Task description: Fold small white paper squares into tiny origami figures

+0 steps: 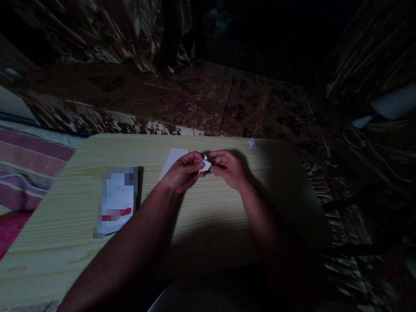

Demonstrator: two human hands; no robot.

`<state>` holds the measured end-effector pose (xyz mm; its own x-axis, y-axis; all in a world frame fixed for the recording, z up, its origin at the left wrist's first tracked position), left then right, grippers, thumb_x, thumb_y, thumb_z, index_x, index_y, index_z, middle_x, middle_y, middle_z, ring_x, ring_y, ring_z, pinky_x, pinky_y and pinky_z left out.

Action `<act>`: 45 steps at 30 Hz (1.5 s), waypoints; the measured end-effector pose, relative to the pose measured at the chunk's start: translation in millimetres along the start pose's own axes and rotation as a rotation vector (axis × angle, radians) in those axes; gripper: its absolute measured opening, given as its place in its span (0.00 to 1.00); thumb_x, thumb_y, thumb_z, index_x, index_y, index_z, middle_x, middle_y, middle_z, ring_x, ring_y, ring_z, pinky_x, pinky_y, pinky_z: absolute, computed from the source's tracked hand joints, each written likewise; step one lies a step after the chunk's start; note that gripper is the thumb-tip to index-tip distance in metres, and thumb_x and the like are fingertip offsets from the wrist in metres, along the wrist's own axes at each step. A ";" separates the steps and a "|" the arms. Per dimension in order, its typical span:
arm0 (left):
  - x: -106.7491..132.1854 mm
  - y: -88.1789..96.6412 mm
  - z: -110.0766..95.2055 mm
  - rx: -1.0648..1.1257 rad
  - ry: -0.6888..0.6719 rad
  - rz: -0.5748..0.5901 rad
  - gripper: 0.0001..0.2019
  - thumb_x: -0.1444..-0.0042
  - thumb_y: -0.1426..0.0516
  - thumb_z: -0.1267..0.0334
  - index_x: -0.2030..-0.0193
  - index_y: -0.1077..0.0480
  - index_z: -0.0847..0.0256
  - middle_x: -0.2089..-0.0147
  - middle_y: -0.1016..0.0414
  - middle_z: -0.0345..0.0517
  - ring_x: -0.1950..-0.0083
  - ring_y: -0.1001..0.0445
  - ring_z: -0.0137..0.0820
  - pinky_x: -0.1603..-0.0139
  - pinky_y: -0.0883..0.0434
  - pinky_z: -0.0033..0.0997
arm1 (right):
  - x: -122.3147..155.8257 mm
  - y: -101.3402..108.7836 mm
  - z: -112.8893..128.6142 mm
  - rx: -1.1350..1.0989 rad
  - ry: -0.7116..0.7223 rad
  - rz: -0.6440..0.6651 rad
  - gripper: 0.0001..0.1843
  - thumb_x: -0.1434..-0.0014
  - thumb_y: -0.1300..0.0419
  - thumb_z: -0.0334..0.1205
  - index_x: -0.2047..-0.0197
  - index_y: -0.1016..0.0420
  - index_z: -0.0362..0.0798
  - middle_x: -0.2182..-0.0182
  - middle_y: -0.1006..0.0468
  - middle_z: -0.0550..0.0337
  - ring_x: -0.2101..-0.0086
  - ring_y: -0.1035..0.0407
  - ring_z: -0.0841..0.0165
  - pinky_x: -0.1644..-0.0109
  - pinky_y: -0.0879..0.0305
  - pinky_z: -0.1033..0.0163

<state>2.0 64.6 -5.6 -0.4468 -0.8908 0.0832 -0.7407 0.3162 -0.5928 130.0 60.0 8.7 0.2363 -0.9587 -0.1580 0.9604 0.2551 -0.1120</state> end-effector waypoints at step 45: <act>2.2 -1.2 2.9 -0.156 -0.153 -0.339 0.11 0.58 0.33 0.64 0.68 0.28 0.65 0.70 0.24 0.44 0.72 0.28 0.25 0.66 0.32 0.28 | 1.6 4.4 -1.0 0.118 -0.015 -0.254 0.09 0.51 0.37 0.43 0.71 0.29 0.46 0.76 0.25 0.61 0.74 0.33 0.72 0.69 0.37 0.66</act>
<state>3.4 61.3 -7.0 -0.0928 -0.9878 0.1254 -0.9058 0.0315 -0.4224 134.5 59.7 7.0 -0.0130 -0.9921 -0.1245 0.9995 -0.0092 -0.0314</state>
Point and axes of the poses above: each hand's wrist, its own x-axis away from the middle knuckle, its own y-axis out of the back of the hand, z = x × y, the point moved 7 cm from there along -x, towards the middle knuckle
